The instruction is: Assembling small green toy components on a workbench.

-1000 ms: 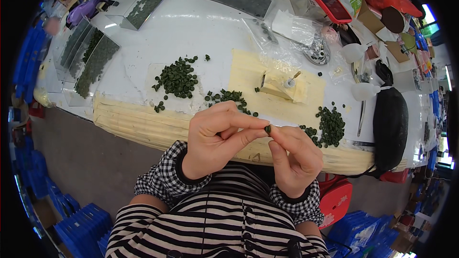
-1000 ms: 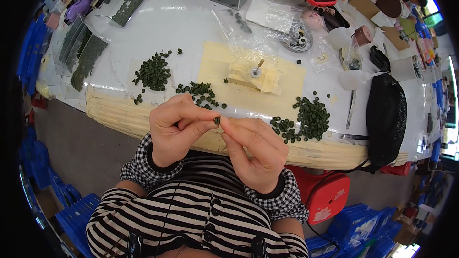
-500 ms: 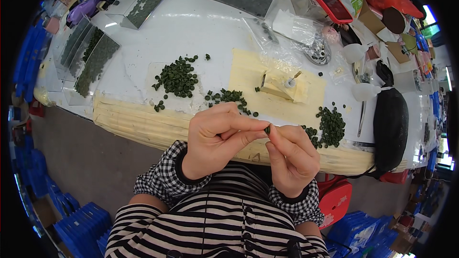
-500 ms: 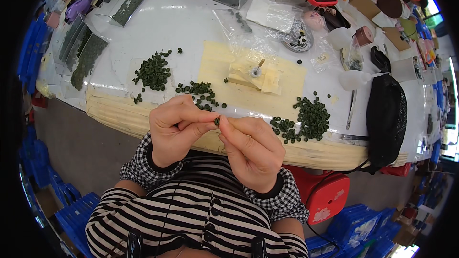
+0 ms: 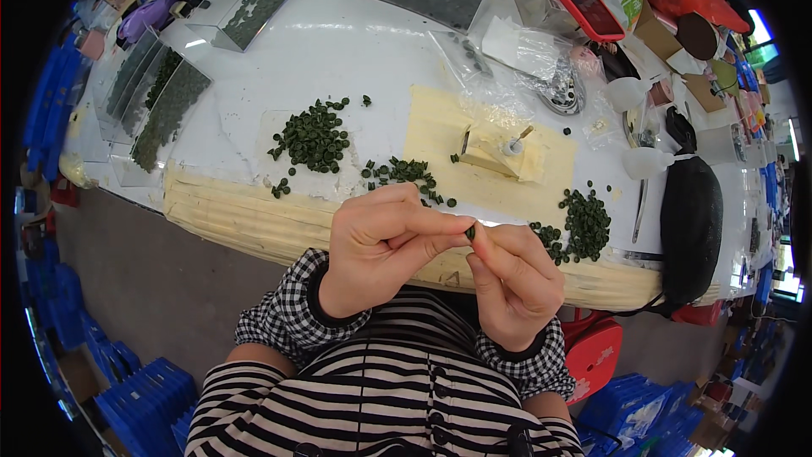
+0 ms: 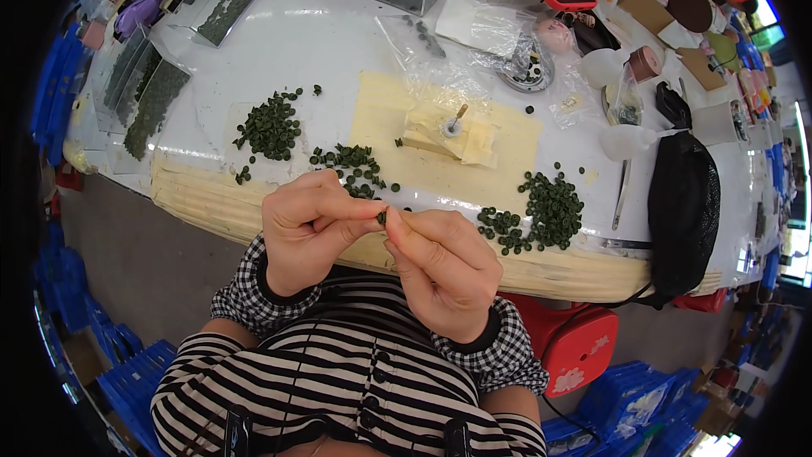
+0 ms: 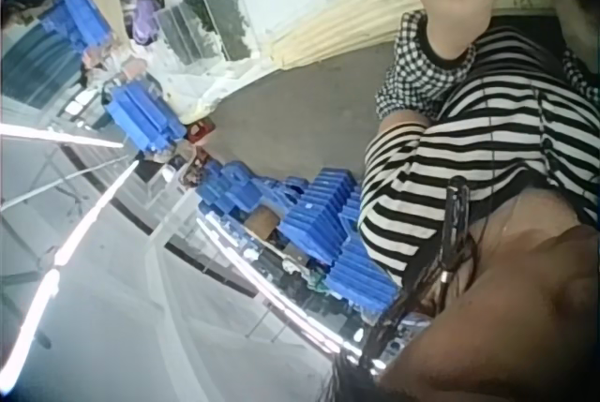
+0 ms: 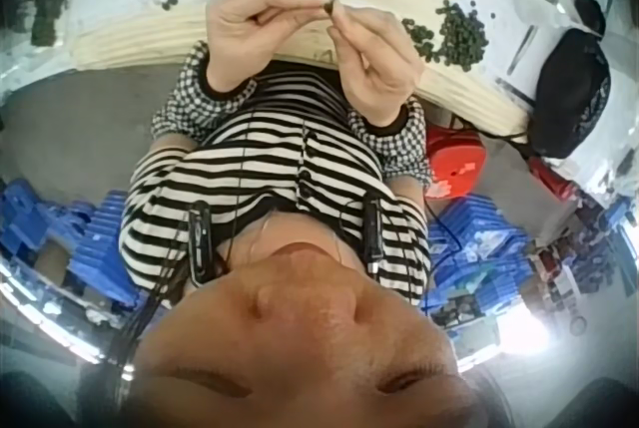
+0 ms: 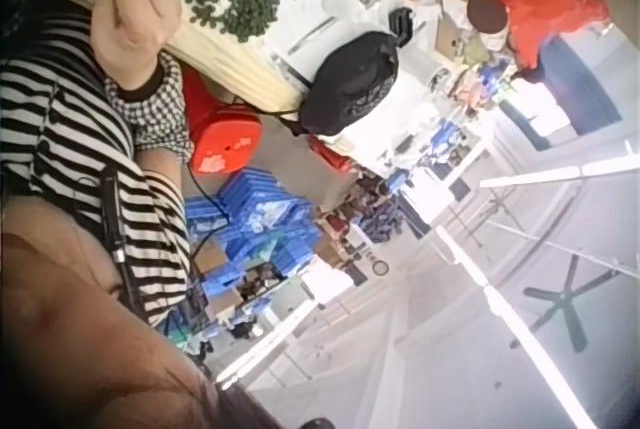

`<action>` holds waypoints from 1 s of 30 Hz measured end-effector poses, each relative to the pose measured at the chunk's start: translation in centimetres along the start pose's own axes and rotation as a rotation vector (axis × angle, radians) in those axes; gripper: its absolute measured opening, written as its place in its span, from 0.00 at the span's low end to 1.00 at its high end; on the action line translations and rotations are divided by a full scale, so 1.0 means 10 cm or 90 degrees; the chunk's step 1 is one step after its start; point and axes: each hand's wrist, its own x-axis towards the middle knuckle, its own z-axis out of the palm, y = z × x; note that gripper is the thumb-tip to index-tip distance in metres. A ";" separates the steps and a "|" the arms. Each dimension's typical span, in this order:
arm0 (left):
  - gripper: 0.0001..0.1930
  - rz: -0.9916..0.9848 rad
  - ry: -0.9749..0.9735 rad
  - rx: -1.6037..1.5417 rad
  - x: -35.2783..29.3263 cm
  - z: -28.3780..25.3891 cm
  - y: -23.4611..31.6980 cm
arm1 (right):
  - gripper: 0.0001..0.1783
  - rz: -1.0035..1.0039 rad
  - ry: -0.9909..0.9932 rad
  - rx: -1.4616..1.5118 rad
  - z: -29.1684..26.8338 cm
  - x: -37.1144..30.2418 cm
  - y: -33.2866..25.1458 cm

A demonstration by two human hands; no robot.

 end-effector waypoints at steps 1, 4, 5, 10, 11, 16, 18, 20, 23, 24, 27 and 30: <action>0.11 0.006 0.002 0.000 0.00 0.00 0.00 | 0.19 0.002 -0.001 0.002 0.00 0.00 0.00; 0.11 0.017 0.005 0.000 0.01 0.01 -0.01 | 0.19 0.006 -0.003 0.003 0.00 -0.01 0.01; 0.11 0.017 0.005 0.000 0.01 0.01 -0.01 | 0.19 0.004 -0.002 0.004 0.00 -0.01 0.01; 0.11 0.022 0.007 0.010 0.02 0.02 0.00 | 0.19 0.004 0.002 0.012 0.00 -0.01 0.01; 0.11 0.025 0.009 0.008 0.02 0.02 0.00 | 0.19 0.012 0.006 0.018 0.00 -0.01 0.01; 0.12 0.006 0.011 -0.006 0.04 0.03 -0.01 | 0.18 0.011 0.024 0.018 0.01 -0.01 0.03; 0.11 0.007 0.007 -0.007 0.04 0.02 -0.01 | 0.18 -0.002 0.023 0.007 0.01 0.00 0.03; 0.12 0.015 0.008 -0.001 0.03 0.02 -0.02 | 0.18 -0.004 0.021 0.004 0.00 0.00 0.04; 0.11 0.010 0.006 0.002 0.03 0.02 -0.01 | 0.18 0.005 0.022 0.006 -0.01 -0.01 0.04; 0.11 0.005 0.005 0.003 0.03 0.02 0.00 | 0.18 0.007 0.021 0.005 -0.01 -0.01 0.03; 0.11 0.000 0.005 -0.002 0.03 0.02 -0.01 | 0.18 0.007 0.025 0.007 -0.01 -0.01 0.03; 0.11 -0.011 0.003 -0.008 0.03 0.02 0.00 | 0.18 0.003 0.025 0.007 -0.01 -0.01 0.03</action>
